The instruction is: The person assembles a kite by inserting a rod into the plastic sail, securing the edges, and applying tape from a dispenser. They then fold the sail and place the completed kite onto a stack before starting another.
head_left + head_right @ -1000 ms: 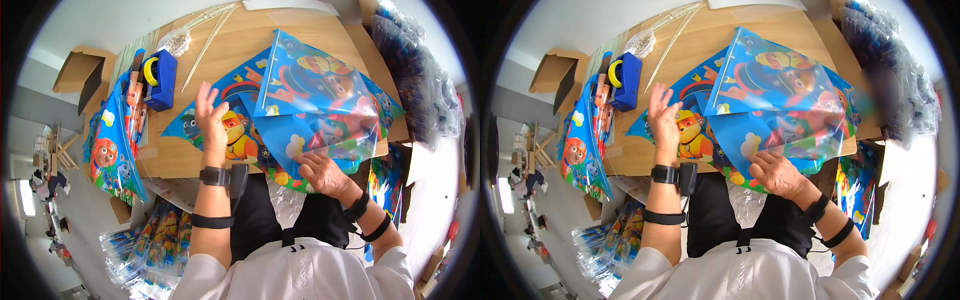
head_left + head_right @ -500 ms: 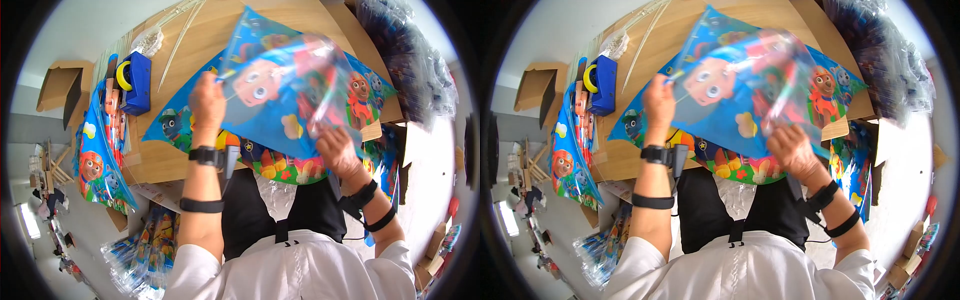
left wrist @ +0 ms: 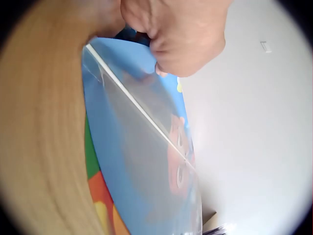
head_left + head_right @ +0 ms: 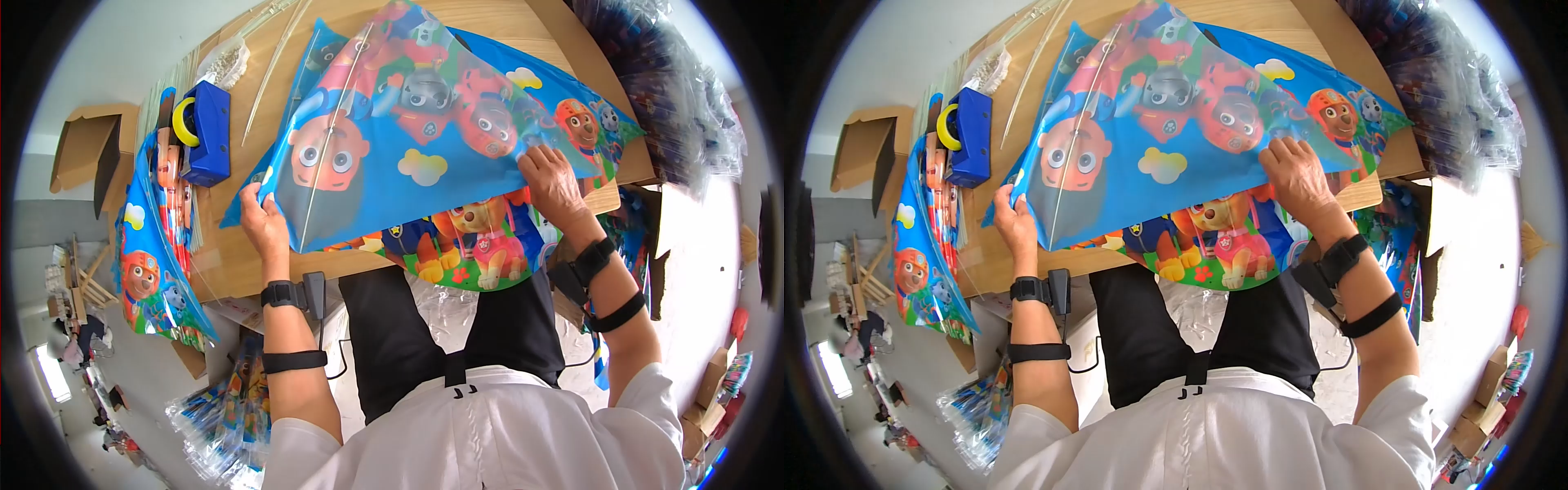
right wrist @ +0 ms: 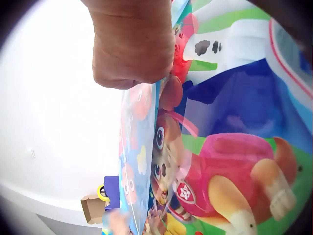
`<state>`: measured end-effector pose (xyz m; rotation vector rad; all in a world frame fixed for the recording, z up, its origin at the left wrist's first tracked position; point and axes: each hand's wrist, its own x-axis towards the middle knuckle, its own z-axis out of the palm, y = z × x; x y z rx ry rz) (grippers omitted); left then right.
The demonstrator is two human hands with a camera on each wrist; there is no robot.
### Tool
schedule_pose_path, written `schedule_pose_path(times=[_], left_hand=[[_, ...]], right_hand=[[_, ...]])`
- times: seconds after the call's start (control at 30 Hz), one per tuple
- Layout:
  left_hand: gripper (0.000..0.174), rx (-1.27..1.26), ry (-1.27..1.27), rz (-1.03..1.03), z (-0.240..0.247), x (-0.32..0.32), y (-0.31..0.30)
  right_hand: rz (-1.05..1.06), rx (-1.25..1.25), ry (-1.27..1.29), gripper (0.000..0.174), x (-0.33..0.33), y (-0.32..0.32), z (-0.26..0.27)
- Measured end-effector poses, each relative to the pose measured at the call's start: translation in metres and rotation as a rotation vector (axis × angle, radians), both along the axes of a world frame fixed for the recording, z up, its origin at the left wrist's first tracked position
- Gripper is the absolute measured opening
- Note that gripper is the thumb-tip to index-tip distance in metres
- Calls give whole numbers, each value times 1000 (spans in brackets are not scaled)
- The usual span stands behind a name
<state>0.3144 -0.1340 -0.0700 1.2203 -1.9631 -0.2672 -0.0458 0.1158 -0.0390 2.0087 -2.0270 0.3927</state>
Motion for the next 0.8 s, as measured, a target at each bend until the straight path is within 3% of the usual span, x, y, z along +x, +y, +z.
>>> schedule_pose_path(times=[0.23,0.3,0.37,0.43,0.47,0.53,0.63,0.67,0.77,0.8], left_hand=[[44,5,-332,151,17,4,6],[47,-144,-288,22,30,-6,29],[51,-36,-230,-229,21,-16,57],[57,108,-314,-457,31,-32,95],[59,137,-395,-439,28,-32,108],[65,185,-586,-381,21,-17,122],[68,210,-659,-276,20,11,120],[58,167,-657,-296,30,13,118],[48,207,-570,-308,49,13,105],[35,168,-441,-302,56,5,95]], right_hand=[[-1,113,-157,26,19,20,17],[-18,82,-243,33,37,19,17],[-34,48,-331,39,55,18,16],[-21,169,-332,60,71,15,10],[-93,268,-318,71,73,18,4],[-146,263,-327,72,64,26,-5],[-261,244,-298,75,44,36,-6],[-304,238,-307,73,38,38,-6],[-334,150,-360,70,38,30,-4],[-342,116,-407,68,42,26,-1]])
